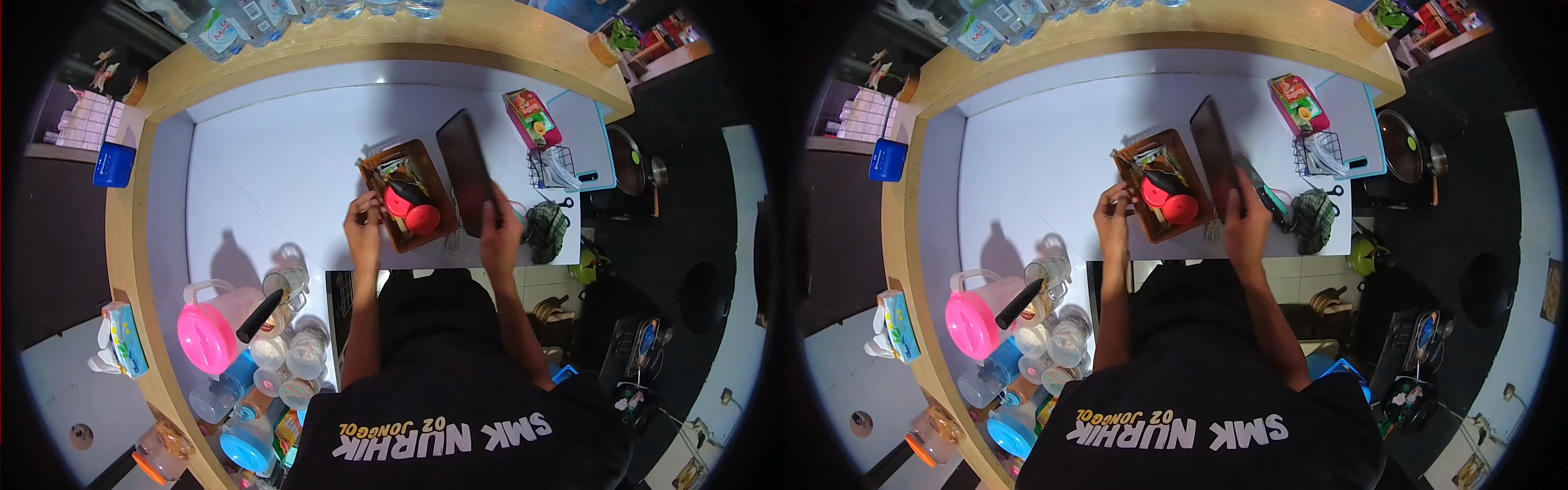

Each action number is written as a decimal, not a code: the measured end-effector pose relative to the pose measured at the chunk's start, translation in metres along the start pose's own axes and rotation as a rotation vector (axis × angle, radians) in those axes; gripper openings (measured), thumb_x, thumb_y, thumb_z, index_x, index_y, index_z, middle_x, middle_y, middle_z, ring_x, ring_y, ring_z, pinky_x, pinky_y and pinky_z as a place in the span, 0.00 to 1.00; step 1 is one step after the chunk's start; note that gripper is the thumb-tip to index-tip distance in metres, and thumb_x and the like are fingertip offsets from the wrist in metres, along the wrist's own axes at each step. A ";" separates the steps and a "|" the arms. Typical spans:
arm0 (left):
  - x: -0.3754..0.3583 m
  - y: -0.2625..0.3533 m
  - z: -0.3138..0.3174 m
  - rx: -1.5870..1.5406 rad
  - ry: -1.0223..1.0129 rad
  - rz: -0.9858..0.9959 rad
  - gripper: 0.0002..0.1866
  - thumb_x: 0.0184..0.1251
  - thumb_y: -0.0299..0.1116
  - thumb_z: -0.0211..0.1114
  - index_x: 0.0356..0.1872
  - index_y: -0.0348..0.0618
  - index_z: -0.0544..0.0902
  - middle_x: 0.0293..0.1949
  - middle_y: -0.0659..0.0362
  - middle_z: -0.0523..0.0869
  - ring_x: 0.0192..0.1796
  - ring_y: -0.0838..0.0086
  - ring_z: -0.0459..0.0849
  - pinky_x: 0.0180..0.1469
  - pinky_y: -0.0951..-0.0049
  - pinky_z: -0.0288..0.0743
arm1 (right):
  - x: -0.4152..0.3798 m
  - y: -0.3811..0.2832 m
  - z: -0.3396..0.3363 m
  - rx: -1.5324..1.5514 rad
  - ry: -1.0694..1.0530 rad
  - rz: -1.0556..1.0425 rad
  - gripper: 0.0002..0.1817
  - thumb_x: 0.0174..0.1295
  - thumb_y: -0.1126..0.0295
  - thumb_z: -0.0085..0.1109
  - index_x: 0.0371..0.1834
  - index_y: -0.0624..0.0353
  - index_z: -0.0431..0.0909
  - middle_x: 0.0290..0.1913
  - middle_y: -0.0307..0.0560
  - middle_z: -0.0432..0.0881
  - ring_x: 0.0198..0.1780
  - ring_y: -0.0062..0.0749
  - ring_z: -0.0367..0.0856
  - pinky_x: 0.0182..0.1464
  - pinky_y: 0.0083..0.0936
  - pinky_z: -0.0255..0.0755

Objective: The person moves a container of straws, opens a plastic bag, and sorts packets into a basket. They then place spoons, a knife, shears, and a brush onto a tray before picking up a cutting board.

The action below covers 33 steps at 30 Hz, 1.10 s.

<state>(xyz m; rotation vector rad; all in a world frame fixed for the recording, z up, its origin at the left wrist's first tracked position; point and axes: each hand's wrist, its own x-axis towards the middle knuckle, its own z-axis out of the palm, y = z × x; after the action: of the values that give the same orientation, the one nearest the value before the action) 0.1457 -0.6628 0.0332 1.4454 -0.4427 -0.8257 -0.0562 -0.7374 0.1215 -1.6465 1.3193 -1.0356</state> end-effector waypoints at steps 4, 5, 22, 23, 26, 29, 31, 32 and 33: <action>0.006 -0.001 -0.008 -0.115 -0.026 -0.190 0.15 0.76 0.32 0.57 0.55 0.31 0.78 0.47 0.51 0.86 0.49 0.71 0.86 0.46 0.75 0.81 | 0.003 0.015 -0.030 0.153 0.179 0.029 0.20 0.74 0.73 0.48 0.66 0.70 0.71 0.56 0.53 0.82 0.54 0.26 0.79 0.58 0.23 0.70; 0.006 0.001 -0.006 -0.154 -0.053 -0.233 0.16 0.76 0.33 0.57 0.57 0.30 0.77 0.48 0.50 0.86 0.50 0.69 0.86 0.47 0.74 0.82 | 0.002 0.017 -0.035 0.211 0.206 0.042 0.20 0.74 0.73 0.47 0.67 0.69 0.71 0.55 0.51 0.82 0.53 0.24 0.79 0.58 0.22 0.70; 0.051 -0.088 0.074 0.299 0.199 -0.032 0.19 0.72 0.27 0.60 0.61 0.32 0.73 0.54 0.44 0.81 0.56 0.60 0.80 0.61 0.64 0.69 | -0.022 0.039 -0.048 0.264 0.200 0.178 0.21 0.74 0.73 0.47 0.67 0.72 0.70 0.57 0.51 0.81 0.56 0.25 0.77 0.61 0.22 0.67; 0.051 -0.089 0.073 0.297 0.179 0.029 0.17 0.73 0.27 0.59 0.59 0.32 0.74 0.54 0.47 0.81 0.55 0.63 0.80 0.60 0.66 0.70 | -0.023 0.042 -0.050 0.250 0.191 0.182 0.21 0.74 0.73 0.48 0.67 0.71 0.70 0.58 0.51 0.80 0.57 0.26 0.77 0.62 0.22 0.67; 0.041 -0.082 0.070 0.277 0.135 0.184 0.13 0.75 0.25 0.57 0.56 0.34 0.77 0.52 0.53 0.82 0.52 0.70 0.79 0.56 0.71 0.72 | -0.026 0.048 -0.052 0.234 0.185 0.176 0.21 0.74 0.72 0.49 0.67 0.71 0.70 0.61 0.51 0.79 0.59 0.27 0.76 0.64 0.23 0.66; 0.027 -0.052 0.072 0.266 0.127 0.286 0.11 0.75 0.24 0.55 0.54 0.36 0.78 0.49 0.55 0.83 0.50 0.71 0.79 0.55 0.72 0.72 | -0.026 0.044 -0.054 0.234 0.163 0.196 0.21 0.74 0.72 0.49 0.67 0.71 0.69 0.62 0.53 0.78 0.61 0.29 0.76 0.65 0.24 0.65; 0.024 -0.041 0.071 0.305 0.125 0.346 0.10 0.76 0.25 0.54 0.53 0.38 0.79 0.47 0.56 0.83 0.50 0.72 0.79 0.55 0.72 0.72 | -0.026 0.041 -0.053 0.222 0.165 0.187 0.21 0.74 0.73 0.48 0.67 0.71 0.70 0.60 0.52 0.79 0.59 0.27 0.76 0.63 0.24 0.66; 0.022 -0.036 0.072 0.289 0.128 0.344 0.09 0.76 0.25 0.54 0.51 0.38 0.80 0.46 0.55 0.83 0.49 0.69 0.80 0.54 0.70 0.72 | -0.026 0.041 -0.052 0.210 0.178 0.168 0.21 0.74 0.73 0.48 0.67 0.70 0.70 0.58 0.51 0.81 0.56 0.26 0.77 0.61 0.23 0.67; 0.020 -0.032 0.073 0.273 0.131 0.343 0.09 0.75 0.25 0.54 0.49 0.38 0.80 0.45 0.54 0.83 0.48 0.67 0.80 0.53 0.69 0.72 | -0.026 0.041 -0.051 0.199 0.190 0.149 0.20 0.74 0.73 0.47 0.66 0.70 0.71 0.55 0.51 0.83 0.54 0.24 0.78 0.59 0.22 0.68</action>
<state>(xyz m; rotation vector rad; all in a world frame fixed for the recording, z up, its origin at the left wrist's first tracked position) 0.0998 -0.7249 0.0062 1.6049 -0.7005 -0.4034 -0.1218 -0.7231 0.0992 -1.3087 1.3885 -1.2138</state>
